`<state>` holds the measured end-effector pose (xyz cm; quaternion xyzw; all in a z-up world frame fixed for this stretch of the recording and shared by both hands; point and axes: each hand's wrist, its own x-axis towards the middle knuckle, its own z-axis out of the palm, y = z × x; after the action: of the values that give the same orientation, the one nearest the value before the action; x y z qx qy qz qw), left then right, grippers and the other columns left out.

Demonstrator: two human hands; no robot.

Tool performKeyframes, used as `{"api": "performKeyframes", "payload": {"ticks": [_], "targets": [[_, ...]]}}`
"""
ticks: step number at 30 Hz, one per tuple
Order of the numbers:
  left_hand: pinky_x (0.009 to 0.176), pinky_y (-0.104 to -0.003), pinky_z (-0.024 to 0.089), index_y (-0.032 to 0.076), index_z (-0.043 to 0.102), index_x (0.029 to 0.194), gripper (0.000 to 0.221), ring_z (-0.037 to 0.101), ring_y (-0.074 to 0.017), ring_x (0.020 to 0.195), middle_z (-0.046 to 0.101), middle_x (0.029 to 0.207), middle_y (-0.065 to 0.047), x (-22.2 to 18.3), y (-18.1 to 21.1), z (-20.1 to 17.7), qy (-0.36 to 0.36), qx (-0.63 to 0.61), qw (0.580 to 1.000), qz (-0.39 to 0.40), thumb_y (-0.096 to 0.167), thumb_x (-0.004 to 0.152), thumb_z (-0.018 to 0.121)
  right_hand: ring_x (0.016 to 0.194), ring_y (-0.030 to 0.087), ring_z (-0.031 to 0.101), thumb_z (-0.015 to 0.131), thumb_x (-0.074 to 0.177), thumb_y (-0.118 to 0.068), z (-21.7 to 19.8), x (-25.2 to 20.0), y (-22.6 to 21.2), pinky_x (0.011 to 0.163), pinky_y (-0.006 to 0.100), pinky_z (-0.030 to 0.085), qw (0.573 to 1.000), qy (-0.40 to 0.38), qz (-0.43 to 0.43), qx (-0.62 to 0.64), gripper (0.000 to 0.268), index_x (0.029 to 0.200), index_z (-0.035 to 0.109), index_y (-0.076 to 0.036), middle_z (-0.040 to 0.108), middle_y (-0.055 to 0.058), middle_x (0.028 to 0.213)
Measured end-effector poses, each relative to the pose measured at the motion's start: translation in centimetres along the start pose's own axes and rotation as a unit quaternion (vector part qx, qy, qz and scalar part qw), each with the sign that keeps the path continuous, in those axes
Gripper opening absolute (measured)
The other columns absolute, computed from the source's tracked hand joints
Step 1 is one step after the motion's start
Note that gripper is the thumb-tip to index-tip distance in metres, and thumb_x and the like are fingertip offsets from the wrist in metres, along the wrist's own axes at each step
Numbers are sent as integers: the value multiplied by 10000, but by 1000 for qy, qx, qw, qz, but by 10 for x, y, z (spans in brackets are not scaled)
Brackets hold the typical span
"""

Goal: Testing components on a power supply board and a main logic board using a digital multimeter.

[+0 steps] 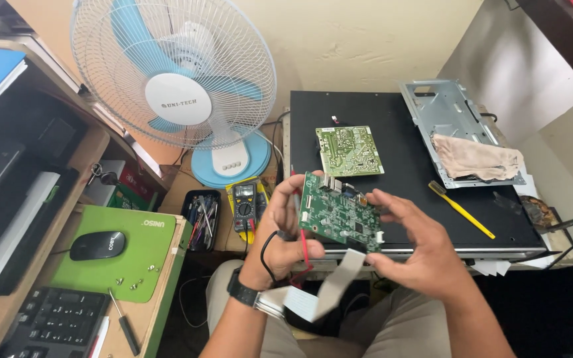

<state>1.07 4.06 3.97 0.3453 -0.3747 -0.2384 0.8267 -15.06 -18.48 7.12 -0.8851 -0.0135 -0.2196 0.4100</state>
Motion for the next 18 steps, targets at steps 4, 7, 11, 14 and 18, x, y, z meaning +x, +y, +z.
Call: {"api": "performKeyframes", "payload": {"ticks": [4,7,11,14,18], "targets": [[1505,-506,257,41,428,1701,1093,437,-340,1722,465,1820,-174,-10,6,-29,-10,108,994,28,419,873,1033,1489,233,699,932,800,-83,-18,4,10,1230,366,596,1000,-10,-12,16,948,1681,582,-89,712,133,1635],[1410,-635,420,128,510,1662,991,633,-425,1587,557,1762,-123,-21,20,-51,15,135,991,12,545,912,1004,1514,207,674,895,762,-36,-34,9,18,1271,367,533,999,-23,44,5,974,1684,591,-121,714,88,1648],[994,-393,677,91,598,1563,796,761,-396,1450,674,1642,-152,-37,39,-79,122,202,971,-22,299,887,962,1482,197,663,878,821,-52,-42,19,39,1252,383,519,995,-62,80,-6,943,1706,574,-166,709,52,1644],[985,-456,705,35,657,1512,771,787,-401,1368,746,1532,-218,-38,34,-91,155,242,957,-36,184,831,984,1509,323,665,943,759,-11,-34,27,53,1245,499,543,996,-69,58,21,969,1665,608,-78,725,160,1600],[907,-496,710,41,759,1479,832,786,-466,1298,830,1365,-246,-27,25,-80,129,351,926,-56,83,718,1092,1477,471,686,993,699,56,-23,34,57,1210,622,561,995,-78,54,42,985,1619,642,23,754,289,1540]]}}
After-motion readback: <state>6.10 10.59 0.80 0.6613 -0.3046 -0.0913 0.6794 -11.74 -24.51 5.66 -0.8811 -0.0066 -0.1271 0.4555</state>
